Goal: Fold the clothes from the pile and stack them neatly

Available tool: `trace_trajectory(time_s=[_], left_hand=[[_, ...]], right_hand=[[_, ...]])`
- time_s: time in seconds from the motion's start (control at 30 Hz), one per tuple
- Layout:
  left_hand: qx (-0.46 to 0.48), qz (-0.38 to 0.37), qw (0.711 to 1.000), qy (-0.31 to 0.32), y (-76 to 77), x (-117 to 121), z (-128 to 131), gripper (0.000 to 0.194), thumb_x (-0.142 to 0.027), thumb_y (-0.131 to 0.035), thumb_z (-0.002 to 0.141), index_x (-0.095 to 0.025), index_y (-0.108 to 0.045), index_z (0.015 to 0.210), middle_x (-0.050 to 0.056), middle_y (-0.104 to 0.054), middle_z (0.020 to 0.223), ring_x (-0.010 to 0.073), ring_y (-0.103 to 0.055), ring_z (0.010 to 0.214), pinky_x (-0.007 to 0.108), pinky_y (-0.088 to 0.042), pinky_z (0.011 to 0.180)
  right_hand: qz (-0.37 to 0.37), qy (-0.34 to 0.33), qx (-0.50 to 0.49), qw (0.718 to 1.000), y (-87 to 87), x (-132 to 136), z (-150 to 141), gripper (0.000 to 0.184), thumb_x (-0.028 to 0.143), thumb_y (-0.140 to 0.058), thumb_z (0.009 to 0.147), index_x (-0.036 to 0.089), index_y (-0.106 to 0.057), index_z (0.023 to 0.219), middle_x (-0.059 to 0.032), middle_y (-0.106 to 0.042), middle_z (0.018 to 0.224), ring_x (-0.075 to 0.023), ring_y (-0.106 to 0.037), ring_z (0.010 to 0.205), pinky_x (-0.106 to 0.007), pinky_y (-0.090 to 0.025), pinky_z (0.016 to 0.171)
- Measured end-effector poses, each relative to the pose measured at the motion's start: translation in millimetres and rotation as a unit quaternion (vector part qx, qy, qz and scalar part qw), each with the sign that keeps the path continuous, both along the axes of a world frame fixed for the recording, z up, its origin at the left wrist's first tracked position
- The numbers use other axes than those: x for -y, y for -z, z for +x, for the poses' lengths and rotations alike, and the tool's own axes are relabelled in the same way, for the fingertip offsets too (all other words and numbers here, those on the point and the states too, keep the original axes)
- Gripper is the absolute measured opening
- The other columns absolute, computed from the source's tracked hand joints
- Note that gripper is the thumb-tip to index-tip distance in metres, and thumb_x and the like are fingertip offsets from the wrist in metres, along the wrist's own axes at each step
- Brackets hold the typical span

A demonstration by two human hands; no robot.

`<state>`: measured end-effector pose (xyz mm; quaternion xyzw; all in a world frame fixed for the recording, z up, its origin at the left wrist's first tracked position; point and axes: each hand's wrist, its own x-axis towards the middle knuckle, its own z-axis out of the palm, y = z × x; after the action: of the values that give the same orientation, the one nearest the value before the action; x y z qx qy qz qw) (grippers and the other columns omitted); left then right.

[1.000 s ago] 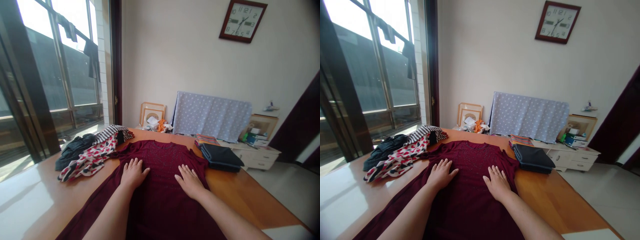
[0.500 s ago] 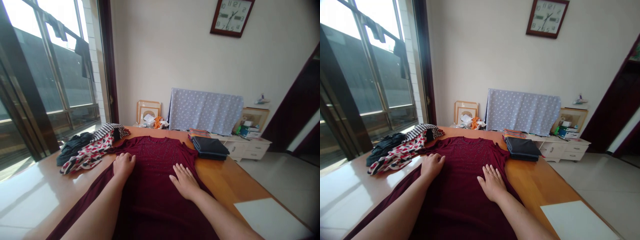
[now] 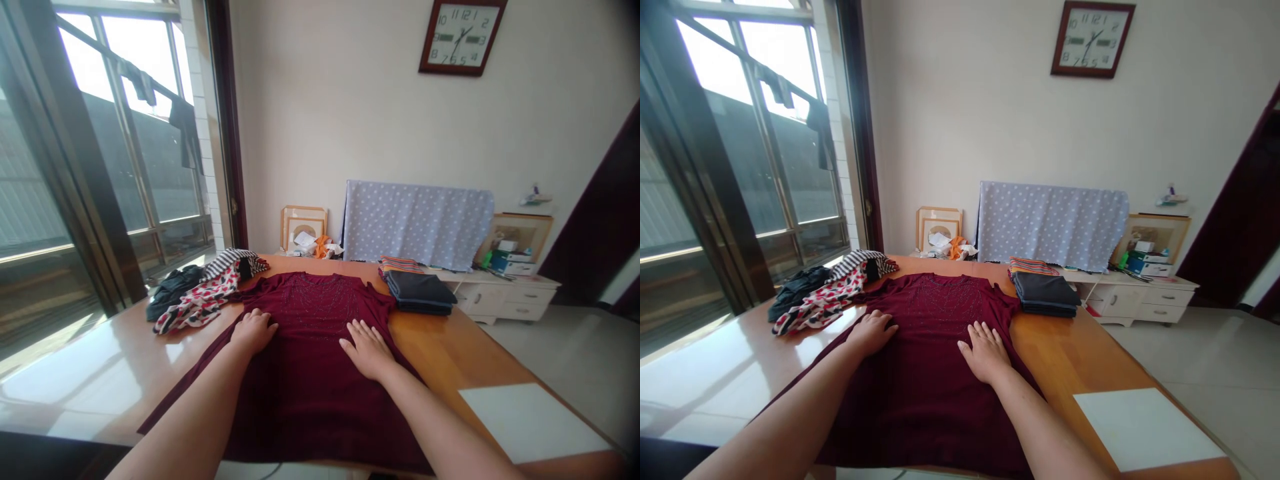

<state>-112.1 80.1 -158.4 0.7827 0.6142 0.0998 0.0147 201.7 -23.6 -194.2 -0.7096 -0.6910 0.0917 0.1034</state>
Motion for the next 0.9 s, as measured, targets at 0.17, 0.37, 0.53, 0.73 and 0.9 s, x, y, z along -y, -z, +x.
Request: trace_trajectory(time_s=[0.17,0.37,0.53,0.73,0.9], left_hand=[[-0.002,0.005,1.0,0.012,-1.9,43.6,14.0,0.054,-0.055,-0.041,0.09,-0.022,-0.06,0.128,0.015,-0.058,0.133,0.0321,-0.054,0.122,0.048,-0.035,0.105],[0.038,-0.016,0.998,0.043,22.0,110.6,30.8,0.072,-0.069,-0.026,0.091,-0.026,-0.045,0.145,0.01,-0.034,0.158,0.0325,-0.022,0.148,0.055,-0.019,0.116],[0.041,-0.003,0.998,0.053,31.0,129.4,31.1,0.079,-0.073,-0.022,0.089,-0.026,-0.04,0.15,0.009,-0.029,0.16,0.0326,-0.016,0.15,0.056,-0.012,0.118],[0.033,0.0,0.998,0.046,29.0,131.2,31.2,0.079,-0.073,-0.021,0.09,-0.026,-0.039,0.151,0.009,-0.03,0.16,0.0326,-0.015,0.15,0.057,-0.01,0.118],[0.037,-0.005,0.998,0.053,25.1,135.5,29.1,0.08,-0.074,-0.021,0.089,-0.026,-0.04,0.15,0.009,-0.027,0.161,0.0316,-0.016,0.15,0.056,-0.012,0.118]], right_hand=[[0.013,0.0,-0.002,1.0,1.0,1.5,0.4,0.074,0.064,-0.025,0.095,0.02,-0.031,0.154,-0.0095,-0.022,0.162,-0.0255,-0.013,0.151,-0.044,-0.006,0.12],[-0.009,-0.005,0.002,1.0,-6.4,2.1,-0.2,0.074,0.064,-0.027,0.095,0.018,-0.033,0.153,-0.0112,-0.02,0.163,-0.0262,-0.01,0.151,-0.046,-0.009,0.119],[0.014,-0.019,-0.002,1.0,-7.5,17.9,-14.8,0.076,0.064,-0.024,0.095,0.016,-0.031,0.154,-0.012,-0.023,0.162,-0.0266,-0.011,0.151,-0.046,-0.012,0.119],[0.013,-0.037,-0.002,0.999,9.4,50.7,-27.4,0.075,0.065,-0.025,0.094,0.02,-0.032,0.154,-0.0097,-0.026,0.161,-0.0266,-0.014,0.15,-0.047,-0.009,0.12],[0.012,-0.014,0.007,1.0,9.9,64.9,-14.2,0.071,0.062,-0.027,0.095,0.022,-0.034,0.153,-0.0084,-0.028,0.16,-0.0256,-0.018,0.15,-0.048,-0.008,0.12]])
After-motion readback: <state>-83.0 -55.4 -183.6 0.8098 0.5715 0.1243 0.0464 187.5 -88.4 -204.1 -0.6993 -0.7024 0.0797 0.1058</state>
